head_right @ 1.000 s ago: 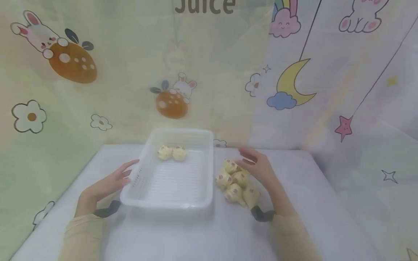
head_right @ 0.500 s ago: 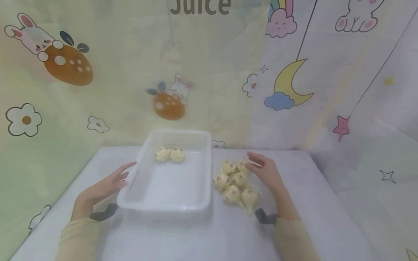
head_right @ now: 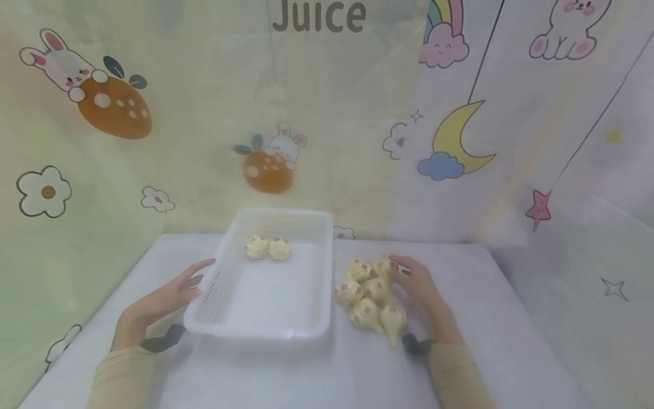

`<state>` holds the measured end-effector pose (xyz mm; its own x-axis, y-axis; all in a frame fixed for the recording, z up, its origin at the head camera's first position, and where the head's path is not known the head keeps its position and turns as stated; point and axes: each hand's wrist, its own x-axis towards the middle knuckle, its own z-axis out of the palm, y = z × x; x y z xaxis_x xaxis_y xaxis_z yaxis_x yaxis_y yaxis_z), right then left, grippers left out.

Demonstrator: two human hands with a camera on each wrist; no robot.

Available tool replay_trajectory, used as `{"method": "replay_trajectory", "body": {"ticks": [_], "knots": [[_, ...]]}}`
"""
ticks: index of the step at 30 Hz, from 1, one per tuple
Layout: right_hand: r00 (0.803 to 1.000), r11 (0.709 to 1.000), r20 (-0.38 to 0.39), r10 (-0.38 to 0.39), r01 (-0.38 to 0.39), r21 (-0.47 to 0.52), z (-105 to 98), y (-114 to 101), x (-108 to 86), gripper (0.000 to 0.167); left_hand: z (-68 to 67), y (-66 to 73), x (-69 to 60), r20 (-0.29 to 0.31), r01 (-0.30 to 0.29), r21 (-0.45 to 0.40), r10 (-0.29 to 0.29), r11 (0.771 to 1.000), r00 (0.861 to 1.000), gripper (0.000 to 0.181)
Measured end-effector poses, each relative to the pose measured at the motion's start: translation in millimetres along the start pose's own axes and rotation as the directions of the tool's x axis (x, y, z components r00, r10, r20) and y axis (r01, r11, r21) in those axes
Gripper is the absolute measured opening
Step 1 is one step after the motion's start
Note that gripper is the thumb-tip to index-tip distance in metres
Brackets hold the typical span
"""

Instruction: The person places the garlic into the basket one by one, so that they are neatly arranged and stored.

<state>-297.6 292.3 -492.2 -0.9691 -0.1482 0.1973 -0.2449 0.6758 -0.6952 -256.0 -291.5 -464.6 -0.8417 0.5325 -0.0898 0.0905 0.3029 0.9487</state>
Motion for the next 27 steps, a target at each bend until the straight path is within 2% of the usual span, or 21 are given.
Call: {"method": "replay_trajectory", "body": {"ticks": [10,17,24,27], "knots": [[1.0,0.991,0.0,-0.024,0.024,-0.129,-11,-9,-7.5,0.049,0.4,-0.1,-3.2,-0.007,-0.009,-0.003,0.009,1.0,1.0,0.073],[0.997,0.98,0.077,0.015,0.001,-0.197,-24,-16,-12.6,0.052,0.4,-0.3,-2.2,-0.006,-0.007,-0.004,0.007,1.0,1.0,0.072],[0.986,0.963,0.154,0.064,-0.02,-0.269,-37,-21,-20.1,0.054,0.6,-0.3,-0.8,-0.004,-0.001,0.007,0.001,1.0,1.0,0.073],[0.983,0.957,0.165,0.079,-0.028,-0.289,-41,-26,-23.7,0.055,0.7,-1.7,0.6,-0.002,0.005,0.0,-0.005,1.0,1.0,0.073]]}}
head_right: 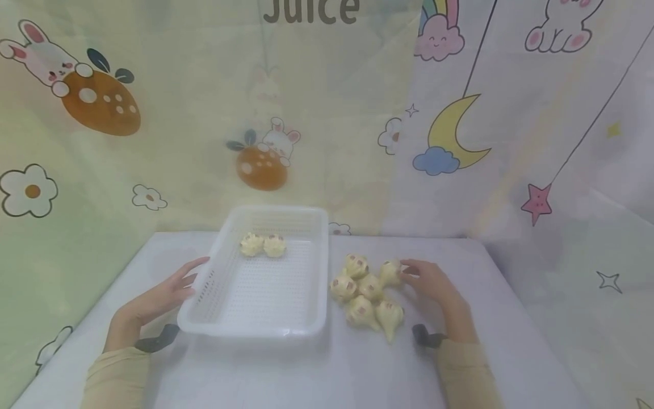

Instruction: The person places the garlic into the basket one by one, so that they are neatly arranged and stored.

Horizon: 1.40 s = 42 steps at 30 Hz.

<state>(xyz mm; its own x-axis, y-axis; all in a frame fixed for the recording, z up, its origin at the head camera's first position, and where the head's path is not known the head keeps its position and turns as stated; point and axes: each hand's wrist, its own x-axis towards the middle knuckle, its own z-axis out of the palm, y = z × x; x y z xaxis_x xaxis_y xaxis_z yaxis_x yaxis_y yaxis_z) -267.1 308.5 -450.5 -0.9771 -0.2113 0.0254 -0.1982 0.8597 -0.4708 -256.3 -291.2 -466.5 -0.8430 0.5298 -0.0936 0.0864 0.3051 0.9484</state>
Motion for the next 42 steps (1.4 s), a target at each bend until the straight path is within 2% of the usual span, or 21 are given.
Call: {"method": "replay_trajectory", "body": {"ticks": [3,7,10,15,23,29,34,42], "knots": [[0.999,1.0,-0.039,-0.016,0.016,0.007,-1,1,1.7,0.053,-1.1,-0.5,0.1,-0.004,0.009,-0.001,-0.009,1.0,1.0,0.072],[0.993,0.986,-0.099,-0.057,0.072,0.15,10,14,11.8,0.05,-1.9,-0.9,-0.9,-0.014,0.023,-0.006,-0.023,1.0,1.0,0.072],[0.996,0.953,-0.066,-0.067,0.084,0.293,24,27,19.7,0.053,-1.6,-1.2,-2.9,-0.013,0.025,-0.023,-0.025,0.999,1.0,0.072],[0.999,0.917,0.011,-0.045,0.037,0.397,36,38,22.3,0.056,-0.8,-3.3,-6.0,-0.004,0.02,-0.03,-0.02,0.999,1.0,0.072],[0.999,0.919,-0.001,-0.053,0.049,0.391,32,42,11.9,0.057,2.6,-4.6,-3.8,0.018,-0.02,-0.036,0.021,0.999,1.0,0.072],[0.996,0.903,0.03,-0.082,0.061,0.425,33,54,10.8,0.061,2.8,-6.4,-0.6,0.03,-0.018,-0.055,0.02,0.998,0.999,0.071],[0.992,0.904,0.048,-0.121,0.09,0.418,33,58,11.8,0.061,1.9,-4.7,-0.2,0.043,-0.023,-0.065,0.026,0.998,0.999,0.071],[0.99,0.904,0.087,-0.11,0.063,0.423,32,57,14.0,0.055,0.2,-1.6,-0.6,0.038,-0.016,-0.065,0.018,0.998,0.999,0.071]]}}
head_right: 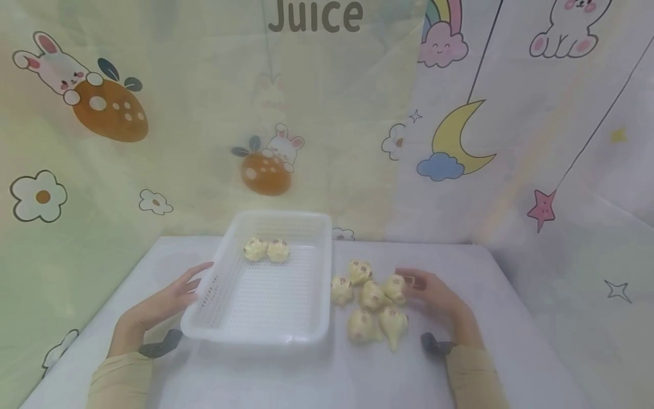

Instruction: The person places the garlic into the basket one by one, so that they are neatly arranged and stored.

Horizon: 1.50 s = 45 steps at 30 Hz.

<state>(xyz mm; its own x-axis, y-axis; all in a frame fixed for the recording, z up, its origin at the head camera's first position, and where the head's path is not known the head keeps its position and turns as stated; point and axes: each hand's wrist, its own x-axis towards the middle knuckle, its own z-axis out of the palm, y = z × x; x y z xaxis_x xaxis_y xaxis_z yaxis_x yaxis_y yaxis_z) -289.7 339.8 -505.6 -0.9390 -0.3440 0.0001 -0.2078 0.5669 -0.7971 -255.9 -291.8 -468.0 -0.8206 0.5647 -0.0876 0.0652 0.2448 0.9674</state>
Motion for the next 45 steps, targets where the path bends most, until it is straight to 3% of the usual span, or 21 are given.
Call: {"method": "replay_trajectory", "body": {"ticks": [6,16,27,32,40,45], "knots": [[1.0,1.0,0.01,0.012,-0.012,-0.006,0,-5,-0.7,0.051,0.3,0.9,0.4,-0.008,0.012,-0.002,-0.012,1.0,1.0,0.071],[0.999,0.998,0.038,0.039,-0.038,-0.043,-7,-16,-8.8,0.057,-1.6,-2.5,1.2,-0.002,0.008,-0.005,-0.008,1.0,1.0,0.07],[0.996,0.998,0.081,0.023,-0.019,-0.057,-13,-11,-9.0,0.051,-0.6,-1.3,0.5,-0.003,0.003,-0.004,-0.003,1.0,1.0,0.07],[0.995,0.997,0.072,0.069,-0.066,-0.039,-13,-13,-10.8,0.048,-1.0,-1.8,0.4,0.003,-0.006,-0.004,0.006,1.0,1.0,0.07],[0.994,0.994,0.076,0.078,-0.071,-0.087,-12,-16,-12.1,0.058,-0.8,-1.0,0.6,-0.003,0.008,0.002,-0.008,1.0,1.0,0.07],[0.995,0.995,0.073,0.068,-0.062,-0.074,-11,-14,-10.4,0.054,0.5,0.0,0.4,0.005,0.001,-0.003,-0.001,1.0,1.0,0.071]]}}
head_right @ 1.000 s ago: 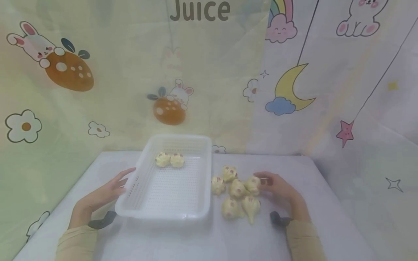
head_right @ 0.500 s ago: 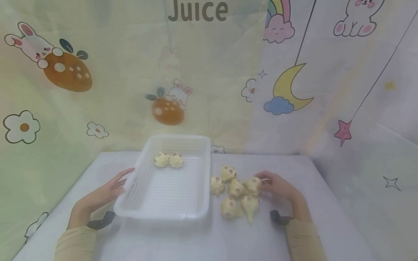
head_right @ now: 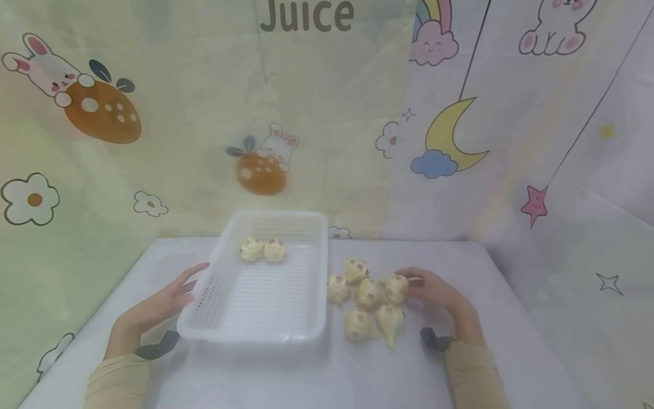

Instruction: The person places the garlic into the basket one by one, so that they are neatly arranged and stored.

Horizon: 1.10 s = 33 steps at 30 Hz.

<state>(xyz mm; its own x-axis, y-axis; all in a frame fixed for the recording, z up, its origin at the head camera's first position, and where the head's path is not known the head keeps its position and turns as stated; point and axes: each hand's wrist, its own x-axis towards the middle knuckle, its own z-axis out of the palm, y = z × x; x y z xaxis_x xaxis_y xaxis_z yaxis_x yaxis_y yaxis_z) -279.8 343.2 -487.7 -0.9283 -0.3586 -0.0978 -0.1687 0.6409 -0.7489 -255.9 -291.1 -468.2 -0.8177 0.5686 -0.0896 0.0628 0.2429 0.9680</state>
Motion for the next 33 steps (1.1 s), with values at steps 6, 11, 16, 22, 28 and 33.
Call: {"method": "replay_trajectory", "body": {"ticks": [6,11,16,22,28,33], "knots": [[0.997,0.997,-0.003,-0.078,0.078,0.012,1.3,2.7,3.9,0.052,0.4,0.3,-0.4,-0.006,0.004,0.003,-0.004,1.0,1.0,0.07],[0.996,0.996,-0.028,-0.085,0.086,0.025,1.2,-3.3,2.8,0.049,0.5,0.8,-0.4,-0.003,-0.001,0.004,0.001,1.0,1.0,0.071],[0.996,0.997,-0.041,-0.074,0.074,0.007,0.1,-6.6,1.0,0.054,0.6,0.7,-0.3,-0.006,0.0,0.006,0.0,1.0,1.0,0.071],[0.996,0.997,-0.047,-0.072,0.071,-0.029,1.1,-3.0,1.6,0.056,0.1,0.5,-0.4,-0.004,-0.007,0.006,0.007,1.0,1.0,0.071],[0.99,0.996,-0.136,-0.034,0.022,-0.09,4.8,0.1,4.8,0.061,-1.0,-1.5,0.4,-0.001,-0.011,0.001,0.011,1.0,1.0,0.071],[0.985,0.997,-0.173,-0.02,0.007,-0.073,6.5,1.6,8.0,0.063,0.0,-1.8,0.6,-0.014,0.006,-0.003,-0.006,1.0,1.0,0.071]]}}
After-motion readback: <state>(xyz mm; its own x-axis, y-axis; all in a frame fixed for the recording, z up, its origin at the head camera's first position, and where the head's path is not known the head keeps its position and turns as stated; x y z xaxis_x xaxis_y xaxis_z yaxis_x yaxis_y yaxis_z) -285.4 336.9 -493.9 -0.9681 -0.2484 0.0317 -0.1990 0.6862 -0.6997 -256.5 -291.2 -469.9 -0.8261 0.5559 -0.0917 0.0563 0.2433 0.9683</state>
